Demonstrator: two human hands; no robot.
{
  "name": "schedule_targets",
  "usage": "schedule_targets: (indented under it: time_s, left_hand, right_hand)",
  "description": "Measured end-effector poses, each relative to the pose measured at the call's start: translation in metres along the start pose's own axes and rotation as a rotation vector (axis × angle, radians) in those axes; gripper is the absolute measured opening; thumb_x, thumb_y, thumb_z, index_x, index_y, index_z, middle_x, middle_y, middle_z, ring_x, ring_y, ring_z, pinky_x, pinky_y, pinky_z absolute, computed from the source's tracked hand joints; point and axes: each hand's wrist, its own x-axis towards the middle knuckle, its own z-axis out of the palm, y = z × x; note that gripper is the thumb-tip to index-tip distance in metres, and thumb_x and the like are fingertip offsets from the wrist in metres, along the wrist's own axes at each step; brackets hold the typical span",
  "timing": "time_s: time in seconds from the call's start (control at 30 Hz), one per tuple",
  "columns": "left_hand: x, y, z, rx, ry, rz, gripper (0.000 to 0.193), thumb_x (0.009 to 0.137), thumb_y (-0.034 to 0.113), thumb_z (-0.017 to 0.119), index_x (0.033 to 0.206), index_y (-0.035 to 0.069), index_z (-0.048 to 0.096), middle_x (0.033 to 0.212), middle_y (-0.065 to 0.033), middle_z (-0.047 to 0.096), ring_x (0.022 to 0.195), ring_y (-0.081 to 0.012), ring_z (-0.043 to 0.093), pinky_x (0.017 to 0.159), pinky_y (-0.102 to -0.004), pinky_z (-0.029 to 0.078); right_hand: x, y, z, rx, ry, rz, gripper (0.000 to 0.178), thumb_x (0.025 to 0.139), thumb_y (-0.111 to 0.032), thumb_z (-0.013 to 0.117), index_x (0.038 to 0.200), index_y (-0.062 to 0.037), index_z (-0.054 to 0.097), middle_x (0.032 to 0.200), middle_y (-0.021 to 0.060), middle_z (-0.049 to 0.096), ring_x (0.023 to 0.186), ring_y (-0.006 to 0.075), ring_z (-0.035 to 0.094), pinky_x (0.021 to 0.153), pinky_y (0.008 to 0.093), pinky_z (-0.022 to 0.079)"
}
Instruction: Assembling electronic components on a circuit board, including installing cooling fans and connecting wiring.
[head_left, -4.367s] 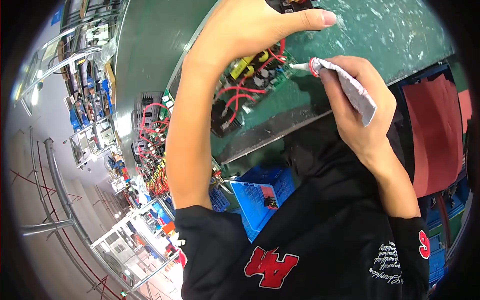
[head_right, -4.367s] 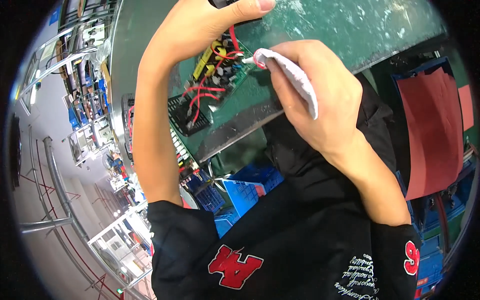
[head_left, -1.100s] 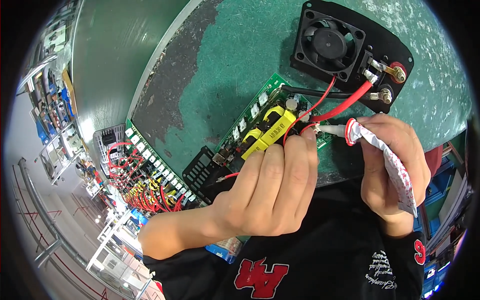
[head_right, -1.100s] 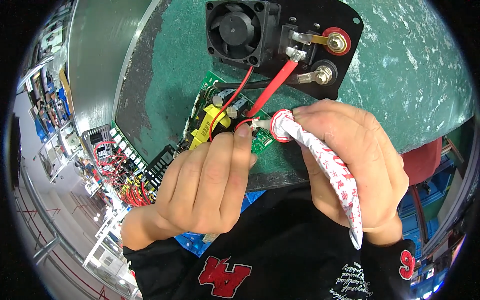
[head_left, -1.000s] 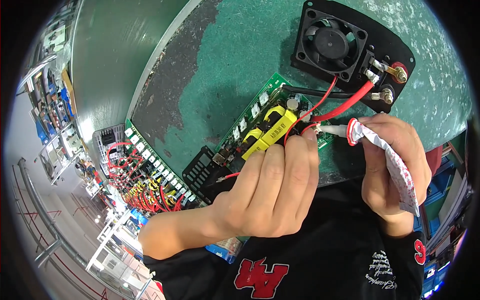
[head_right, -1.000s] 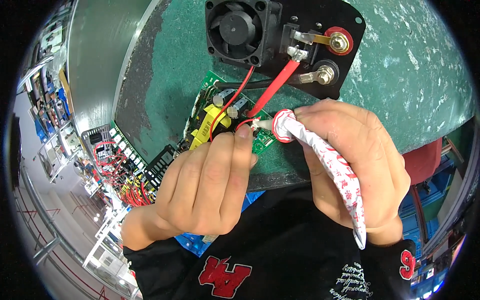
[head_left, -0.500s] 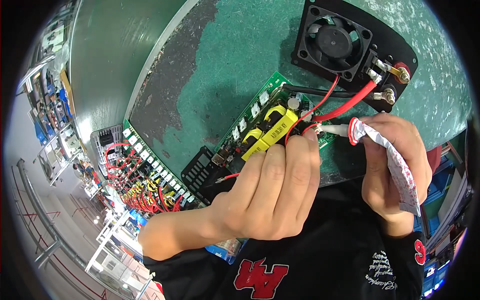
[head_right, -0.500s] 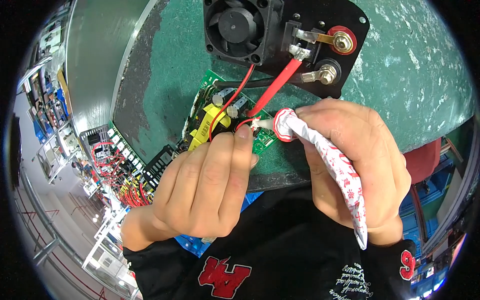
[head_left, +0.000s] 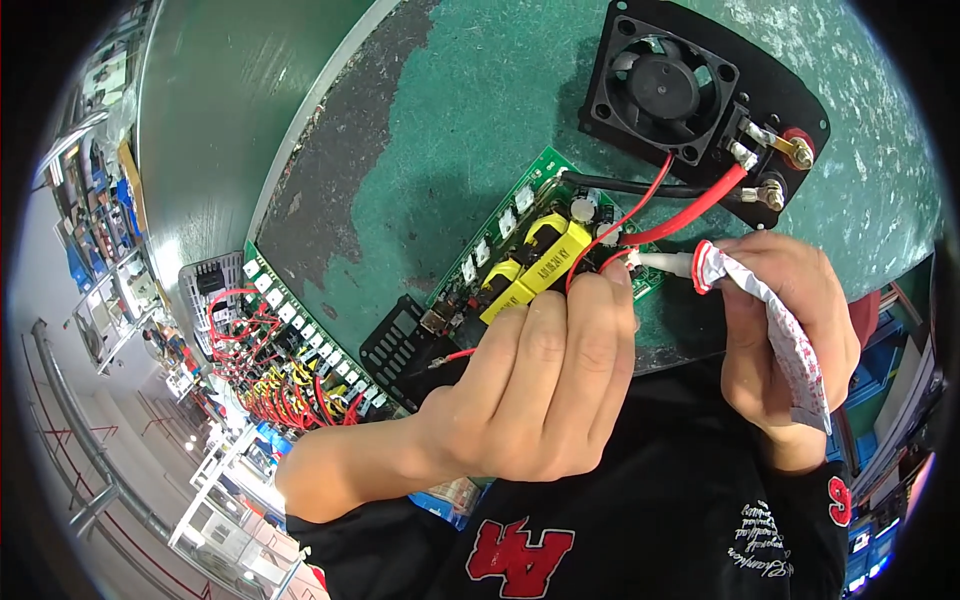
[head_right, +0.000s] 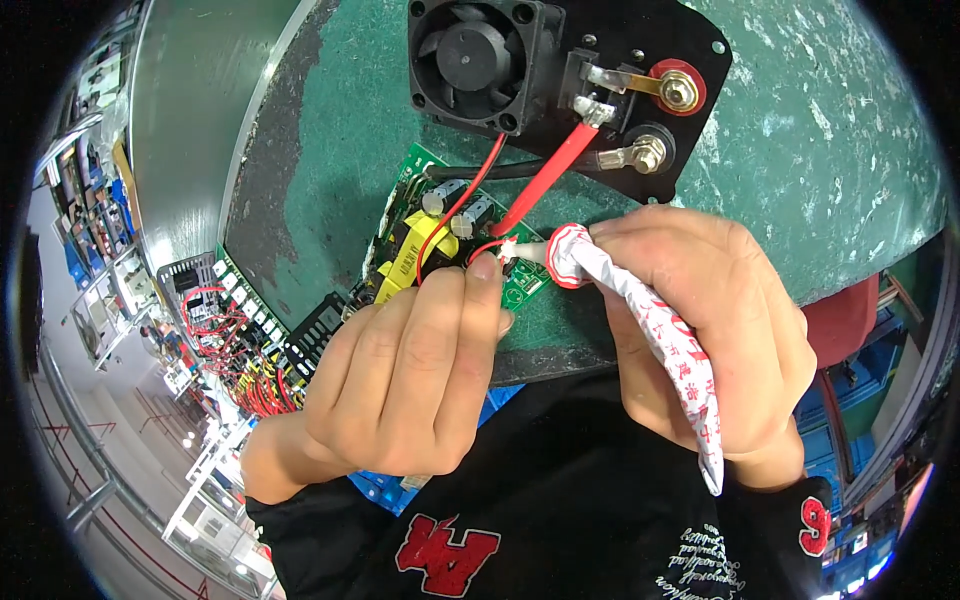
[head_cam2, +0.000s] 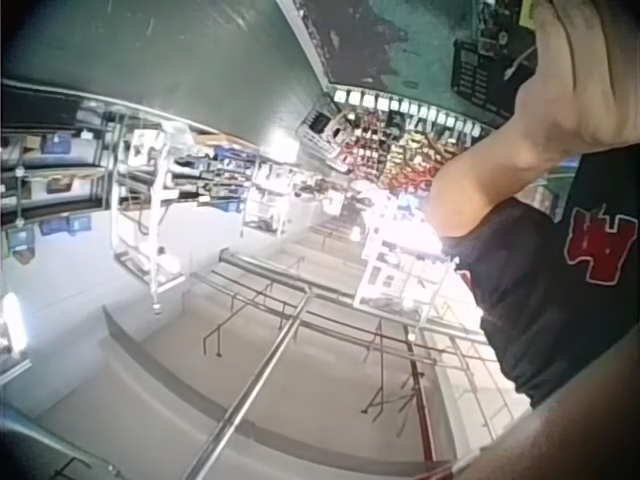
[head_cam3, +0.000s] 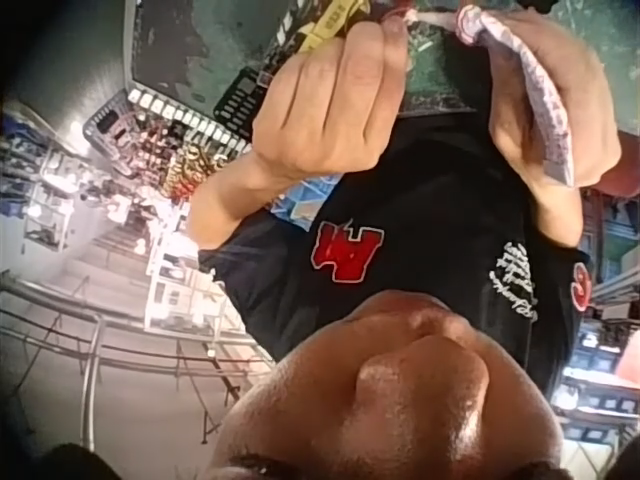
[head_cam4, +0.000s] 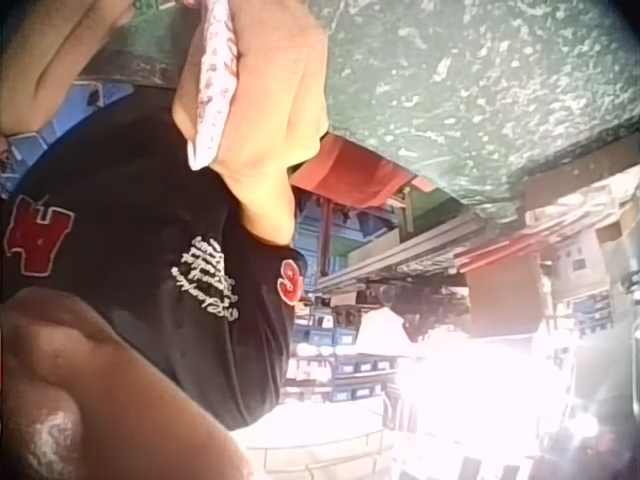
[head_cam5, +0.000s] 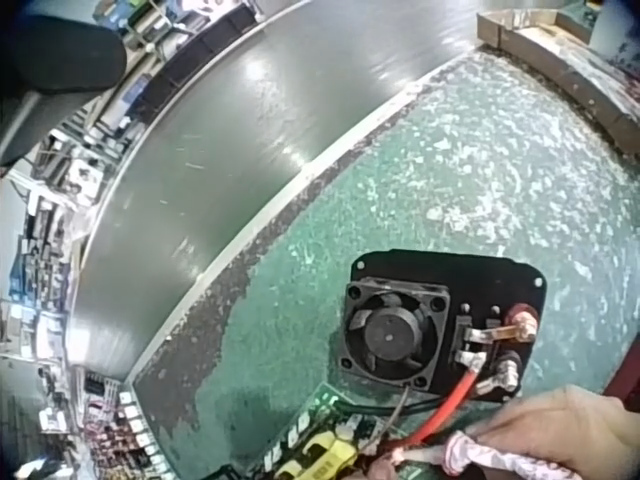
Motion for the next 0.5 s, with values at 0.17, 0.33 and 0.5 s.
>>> schedule_targets:
  time_s: [0.17, 0.33, 0.5]
  left_hand:
    - [0.0011, 0.0015, 0.0002, 0.026, 0.0, -0.005, 0.02, 0.093, 0.015, 0.063, 0.099, -0.001, 0.072, 0.082, -0.0038, 0.064, 0.067, -0.0103, 0.06, 0.058, -0.021, 0.051]
    - [-0.0002, 0.0013, 0.0007, 0.022, 0.004, -0.013, 0.02, 0.093, 0.016, 0.063, 0.099, 0.0, 0.072, 0.082, -0.0032, 0.064, 0.068, -0.01, 0.06, 0.059, -0.0209, 0.052]
    - [0.0002, 0.0015, 0.0005, 0.024, -0.004, -0.009, 0.02, 0.093, 0.016, 0.063, 0.099, 0.0, 0.072, 0.083, -0.0033, 0.064, 0.068, -0.0102, 0.06, 0.06, -0.0212, 0.052]
  right_hand:
    - [0.0003, 0.0014, 0.0006, -0.027, 0.063, -0.003, 0.026, 0.069, 0.01, 0.076, 0.093, 0.0034, 0.066, 0.085, 0.0152, 0.069, 0.077, 0.0269, 0.069, 0.071, 0.0315, 0.056]
    - [-0.0009, 0.0008, -0.0015, 0.0, 0.062, 0.043, 0.024, 0.072, 0.009, 0.076, 0.093, 0.0022, 0.066, 0.086, 0.0146, 0.069, 0.078, 0.0264, 0.069, 0.071, 0.0315, 0.056]
    - [-0.0019, 0.0024, -0.0002, -0.014, 0.073, -0.013, 0.026, 0.07, 0.011, 0.075, 0.093, 0.0032, 0.065, 0.085, 0.0158, 0.069, 0.077, 0.0265, 0.069, 0.07, 0.0308, 0.057]
